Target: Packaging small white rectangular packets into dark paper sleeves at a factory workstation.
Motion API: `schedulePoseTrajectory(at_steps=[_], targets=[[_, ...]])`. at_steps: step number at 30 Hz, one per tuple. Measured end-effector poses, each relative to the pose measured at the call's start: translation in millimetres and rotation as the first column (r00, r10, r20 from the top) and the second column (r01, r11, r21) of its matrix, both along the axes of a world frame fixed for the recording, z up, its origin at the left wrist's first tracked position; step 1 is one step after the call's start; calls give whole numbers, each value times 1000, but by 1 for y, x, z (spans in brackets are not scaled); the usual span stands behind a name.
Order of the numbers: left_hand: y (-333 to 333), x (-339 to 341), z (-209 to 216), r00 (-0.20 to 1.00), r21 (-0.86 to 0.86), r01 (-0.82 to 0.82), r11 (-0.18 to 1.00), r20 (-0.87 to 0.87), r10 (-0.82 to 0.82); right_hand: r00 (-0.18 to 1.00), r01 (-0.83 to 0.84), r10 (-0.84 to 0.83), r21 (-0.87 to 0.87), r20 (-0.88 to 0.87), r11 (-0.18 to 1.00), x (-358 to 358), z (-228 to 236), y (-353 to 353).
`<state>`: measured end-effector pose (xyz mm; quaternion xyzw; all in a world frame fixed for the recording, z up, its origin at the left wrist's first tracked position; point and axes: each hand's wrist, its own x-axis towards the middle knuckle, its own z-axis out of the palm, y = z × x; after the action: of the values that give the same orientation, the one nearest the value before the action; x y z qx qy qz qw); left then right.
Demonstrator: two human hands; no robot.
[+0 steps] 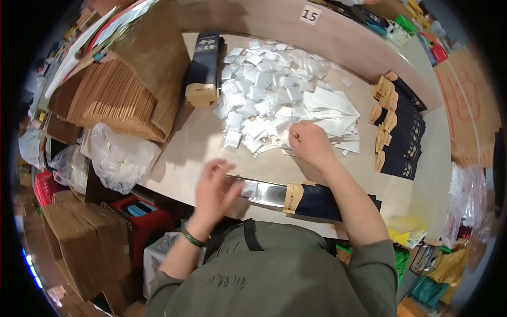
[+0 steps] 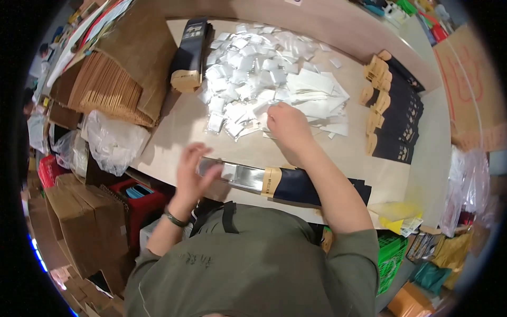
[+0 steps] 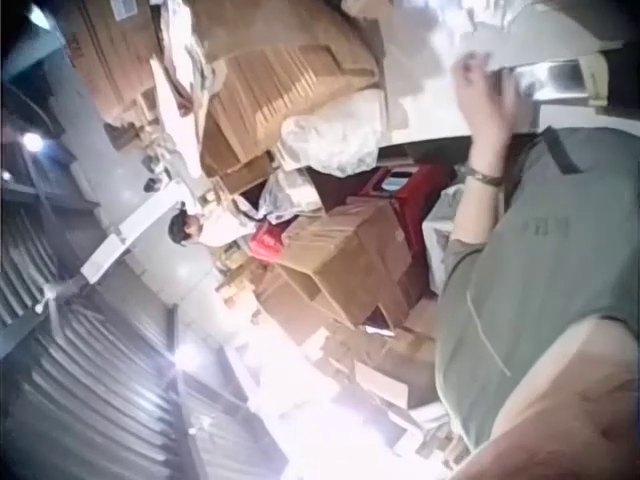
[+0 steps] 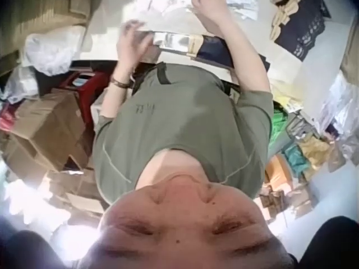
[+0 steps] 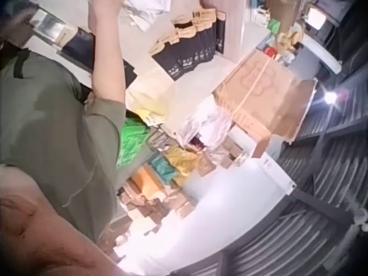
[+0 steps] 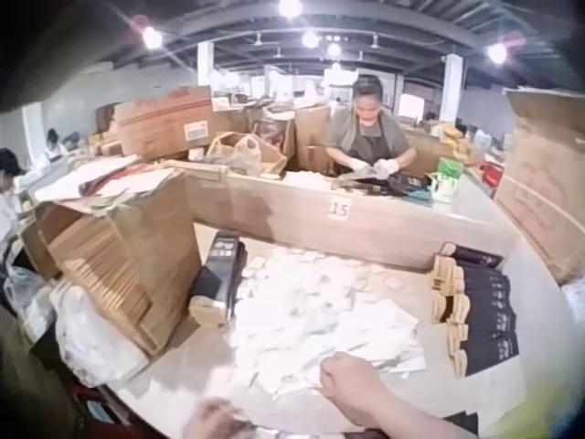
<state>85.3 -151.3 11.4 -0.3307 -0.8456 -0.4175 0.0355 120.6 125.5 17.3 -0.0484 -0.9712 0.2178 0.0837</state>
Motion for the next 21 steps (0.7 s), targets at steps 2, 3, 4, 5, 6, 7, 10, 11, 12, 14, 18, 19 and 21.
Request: schedulePoseTrajectory(at_steps=[2,3,4,5,6,7,10,11,12,14,18,19,21], targets=[[-25,-61,7,933,119,7,993,-358,36,1000,4,-7,-147,-20,989,1,17,-8],[-33,-90,27,936,134,-121,984,-314,158,1000,2,-3,-149,-11,989,5,23,-17],[-39,-118,61,905,89,-206,975,-362,224,983,-173,178,-104,48,979,10,31,-31],[-47,-149,84,814,34,-379,925,-462,351,928,-351,356,-66,108,934,12,34,-48],[-55,-176,101,759,17,-443,896,-526,385,880,-437,430,-12,204,900,14,30,-65],[-70,-210,103,808,-153,-491,858,-447,383,819,-523,489,39,302,852,15,23,-79],[-81,-243,111,880,-403,-464,789,-310,359,776,-579,533,45,338,814,21,7,-87],[-81,-247,114,913,-487,-407,773,-247,325,789,-564,530,25,311,825,22,6,-87],[-83,-250,117,912,-487,-409,772,-251,325,826,-516,480,53,297,855,22,8,-86],[-82,-254,119,929,-528,-361,769,-276,246,852,-485,482,-38,205,874,16,11,-92],[-79,-253,109,865,-447,-449,773,-436,250,858,-511,512,-18,33,859,14,-27,-107],[-84,-250,104,830,-382,-499,778,-467,304,862,-506,506,-24,39,862,16,-24,-106],[-101,-221,91,788,-99,-504,858,-459,410,915,-391,389,2,-106,920,31,-4,-98]])
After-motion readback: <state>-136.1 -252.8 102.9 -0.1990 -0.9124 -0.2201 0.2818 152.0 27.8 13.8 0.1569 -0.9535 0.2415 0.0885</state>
